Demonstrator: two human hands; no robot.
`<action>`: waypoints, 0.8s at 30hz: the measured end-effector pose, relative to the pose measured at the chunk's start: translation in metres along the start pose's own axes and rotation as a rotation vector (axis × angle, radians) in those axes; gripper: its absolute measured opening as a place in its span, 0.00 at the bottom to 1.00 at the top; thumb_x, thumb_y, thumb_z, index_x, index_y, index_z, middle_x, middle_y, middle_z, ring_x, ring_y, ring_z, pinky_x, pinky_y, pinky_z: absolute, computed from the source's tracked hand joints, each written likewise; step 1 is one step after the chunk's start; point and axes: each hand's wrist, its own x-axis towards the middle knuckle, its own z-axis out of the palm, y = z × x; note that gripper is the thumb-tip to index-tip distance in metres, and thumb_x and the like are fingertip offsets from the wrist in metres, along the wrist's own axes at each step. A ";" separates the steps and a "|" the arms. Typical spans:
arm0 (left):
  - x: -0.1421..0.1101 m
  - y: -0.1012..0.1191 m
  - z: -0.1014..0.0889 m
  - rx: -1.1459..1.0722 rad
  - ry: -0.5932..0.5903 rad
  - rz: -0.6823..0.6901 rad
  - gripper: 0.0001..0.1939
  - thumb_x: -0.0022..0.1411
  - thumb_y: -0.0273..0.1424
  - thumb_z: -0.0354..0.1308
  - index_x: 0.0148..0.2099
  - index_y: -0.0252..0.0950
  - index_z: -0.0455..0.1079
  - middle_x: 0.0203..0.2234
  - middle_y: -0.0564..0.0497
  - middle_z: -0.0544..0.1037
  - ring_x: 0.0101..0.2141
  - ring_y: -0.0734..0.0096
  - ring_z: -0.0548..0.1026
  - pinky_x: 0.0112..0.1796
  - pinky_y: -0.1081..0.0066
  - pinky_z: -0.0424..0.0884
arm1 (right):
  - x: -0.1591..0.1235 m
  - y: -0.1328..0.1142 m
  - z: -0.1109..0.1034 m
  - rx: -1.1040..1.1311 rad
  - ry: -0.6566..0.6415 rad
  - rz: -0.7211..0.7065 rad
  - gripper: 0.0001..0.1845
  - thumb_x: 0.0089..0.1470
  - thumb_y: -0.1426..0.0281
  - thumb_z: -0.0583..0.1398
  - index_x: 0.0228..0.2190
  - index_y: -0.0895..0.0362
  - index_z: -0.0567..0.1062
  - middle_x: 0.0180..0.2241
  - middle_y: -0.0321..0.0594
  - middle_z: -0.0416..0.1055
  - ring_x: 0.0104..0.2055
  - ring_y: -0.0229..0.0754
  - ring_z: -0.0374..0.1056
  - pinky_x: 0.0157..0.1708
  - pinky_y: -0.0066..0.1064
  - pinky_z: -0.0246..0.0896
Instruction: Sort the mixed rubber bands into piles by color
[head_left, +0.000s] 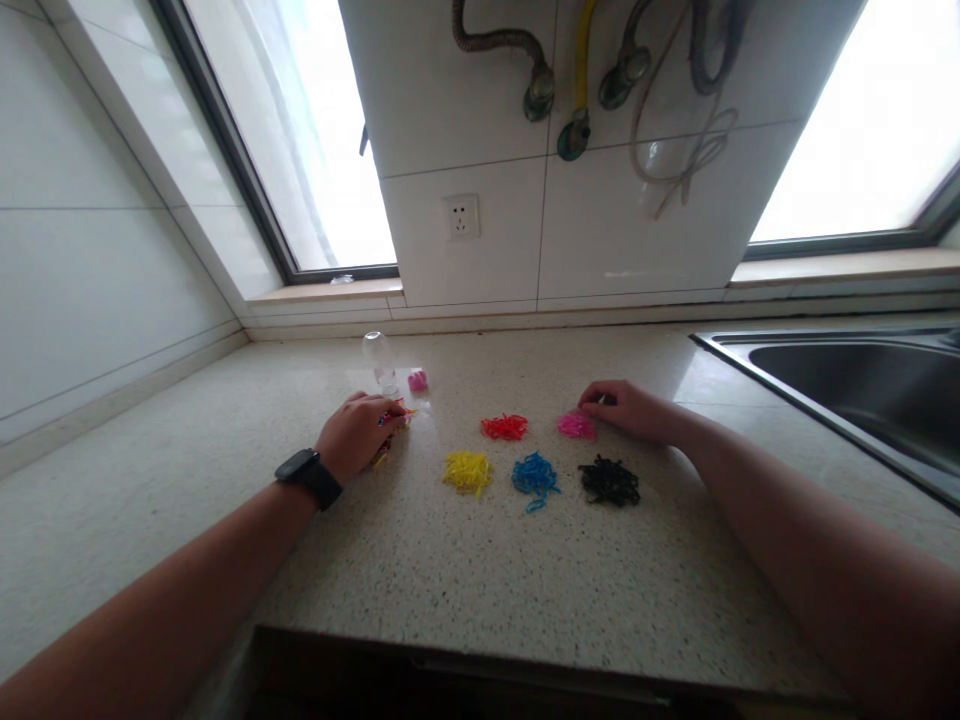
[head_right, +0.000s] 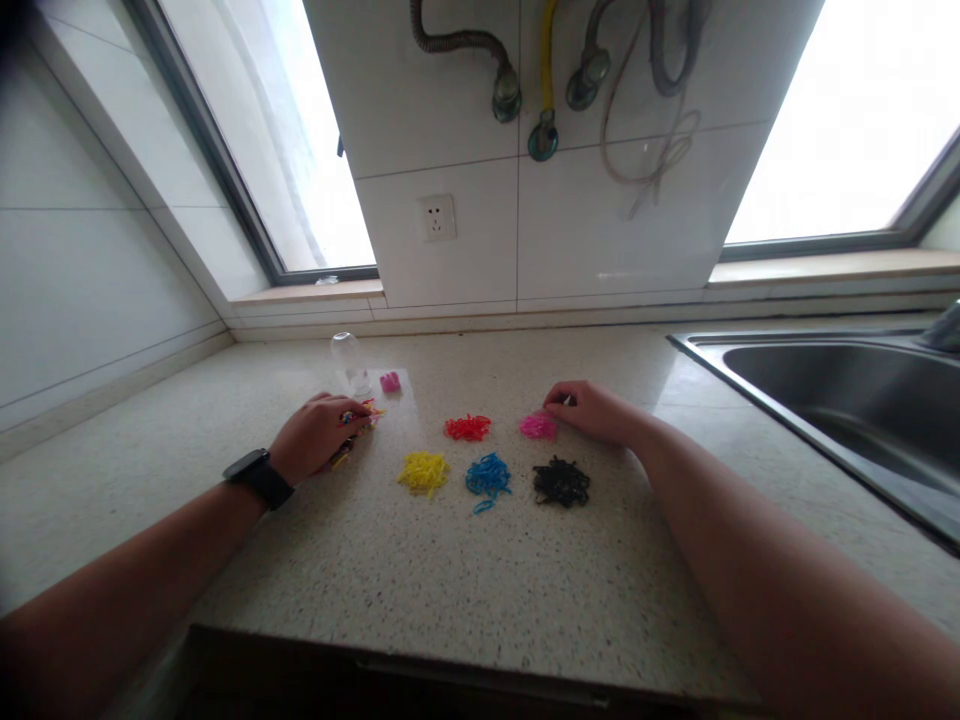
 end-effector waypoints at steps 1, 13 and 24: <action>0.000 0.000 0.000 0.001 -0.006 0.002 0.10 0.66 0.37 0.57 0.41 0.42 0.79 0.38 0.49 0.81 0.41 0.59 0.73 0.45 0.61 0.70 | 0.000 0.000 0.000 0.002 -0.002 -0.001 0.16 0.57 0.59 0.58 0.37 0.55 0.79 0.35 0.44 0.78 0.37 0.46 0.72 0.38 0.37 0.64; 0.000 0.001 -0.003 0.019 -0.049 0.087 0.11 0.68 0.37 0.56 0.42 0.42 0.80 0.40 0.50 0.80 0.41 0.61 0.72 0.48 0.61 0.67 | 0.001 0.002 0.001 0.016 -0.005 0.008 0.17 0.56 0.59 0.58 0.39 0.57 0.79 0.36 0.45 0.77 0.37 0.46 0.71 0.38 0.35 0.64; -0.001 -0.003 0.000 0.041 -0.061 0.091 0.11 0.67 0.38 0.57 0.44 0.44 0.80 0.41 0.51 0.80 0.42 0.61 0.71 0.47 0.62 0.67 | 0.001 0.001 0.001 0.011 -0.001 0.009 0.16 0.56 0.59 0.58 0.38 0.56 0.79 0.36 0.45 0.78 0.36 0.46 0.71 0.38 0.36 0.64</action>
